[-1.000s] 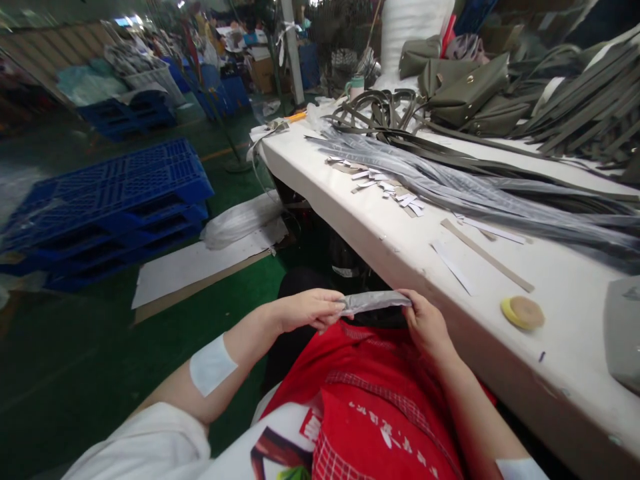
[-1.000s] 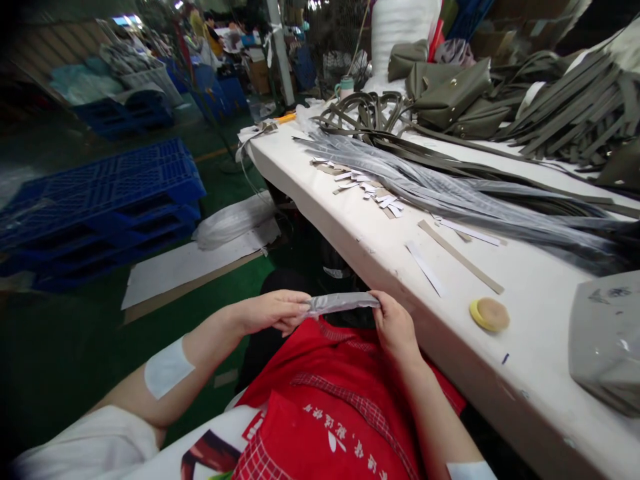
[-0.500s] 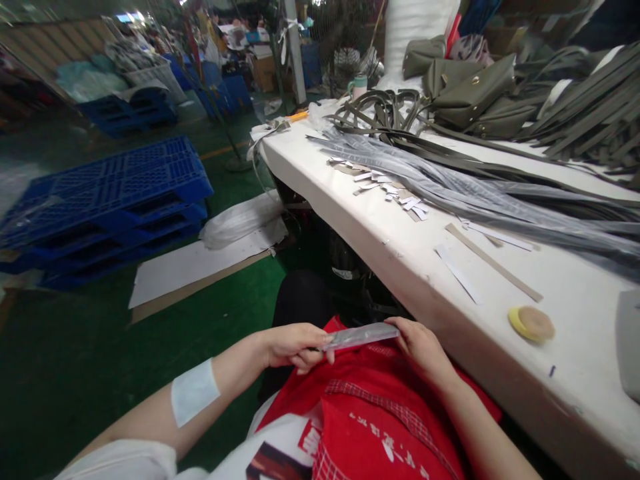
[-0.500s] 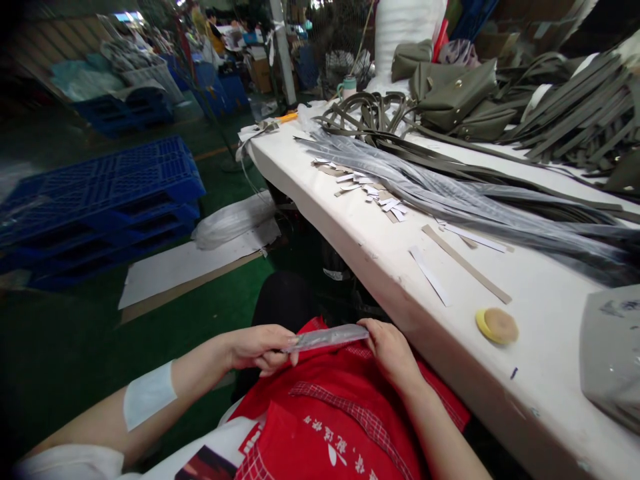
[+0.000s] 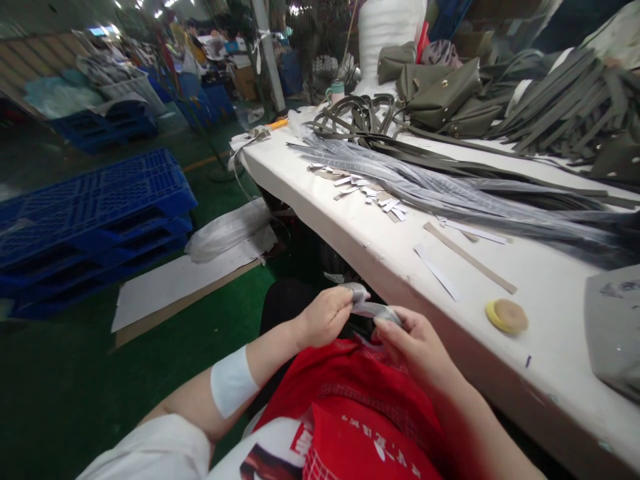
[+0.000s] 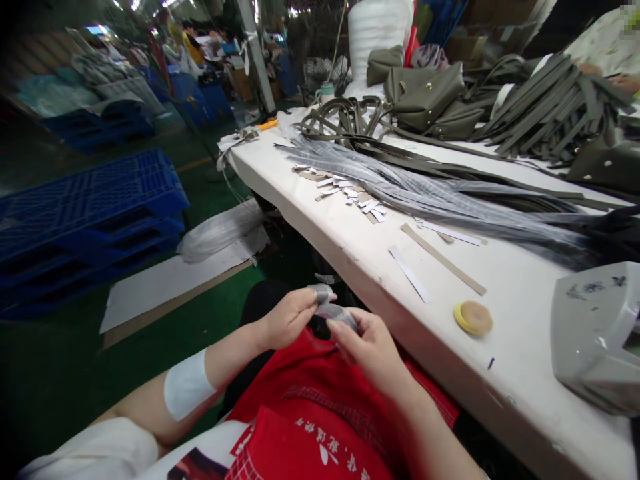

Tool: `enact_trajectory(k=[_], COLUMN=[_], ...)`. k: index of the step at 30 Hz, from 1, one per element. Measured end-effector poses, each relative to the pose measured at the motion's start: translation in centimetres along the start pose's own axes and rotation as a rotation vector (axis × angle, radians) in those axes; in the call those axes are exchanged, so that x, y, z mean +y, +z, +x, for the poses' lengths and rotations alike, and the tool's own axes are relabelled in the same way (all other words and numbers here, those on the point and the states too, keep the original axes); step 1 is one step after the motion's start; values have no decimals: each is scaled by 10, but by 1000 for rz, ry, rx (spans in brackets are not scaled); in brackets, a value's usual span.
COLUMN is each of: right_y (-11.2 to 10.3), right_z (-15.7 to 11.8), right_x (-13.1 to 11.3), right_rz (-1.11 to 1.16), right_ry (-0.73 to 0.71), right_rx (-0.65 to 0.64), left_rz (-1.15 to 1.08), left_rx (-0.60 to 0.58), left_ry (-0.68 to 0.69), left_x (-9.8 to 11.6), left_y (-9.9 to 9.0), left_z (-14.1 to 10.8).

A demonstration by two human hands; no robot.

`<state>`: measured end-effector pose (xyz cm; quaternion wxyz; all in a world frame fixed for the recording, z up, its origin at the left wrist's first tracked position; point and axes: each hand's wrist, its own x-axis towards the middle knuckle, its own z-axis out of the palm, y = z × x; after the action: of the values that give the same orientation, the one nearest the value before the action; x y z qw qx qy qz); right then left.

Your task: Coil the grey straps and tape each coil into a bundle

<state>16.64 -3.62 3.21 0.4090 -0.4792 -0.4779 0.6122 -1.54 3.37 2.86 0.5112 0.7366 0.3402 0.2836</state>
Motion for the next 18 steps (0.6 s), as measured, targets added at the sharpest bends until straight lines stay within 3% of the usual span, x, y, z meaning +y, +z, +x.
enact_trajectory(k=[3, 7, 10, 13, 15, 18], right_y=[-26, -40, -40, -35, -26, -2], right_z=[10, 30, 39, 38, 33, 29], right_x=[8, 25, 29, 24, 21, 27], right_rz=[-1, -284, -402, -449, -370, -199], right_ry=[97, 62, 2, -166, -275, -288], right_rx=[110, 176, 137, 152, 79, -82], left_rz=[181, 24, -269, -643, -883, -1127], left_rx=[-198, -308, -261, -172, -125, -92], left_ry=[14, -104, -274, -406, -459, -470], left_x=[2, 5, 4, 4, 9, 24], left_y=[2, 5, 10, 12, 8, -4], left_z=[-9, -18, -22, -26, -27, -24])
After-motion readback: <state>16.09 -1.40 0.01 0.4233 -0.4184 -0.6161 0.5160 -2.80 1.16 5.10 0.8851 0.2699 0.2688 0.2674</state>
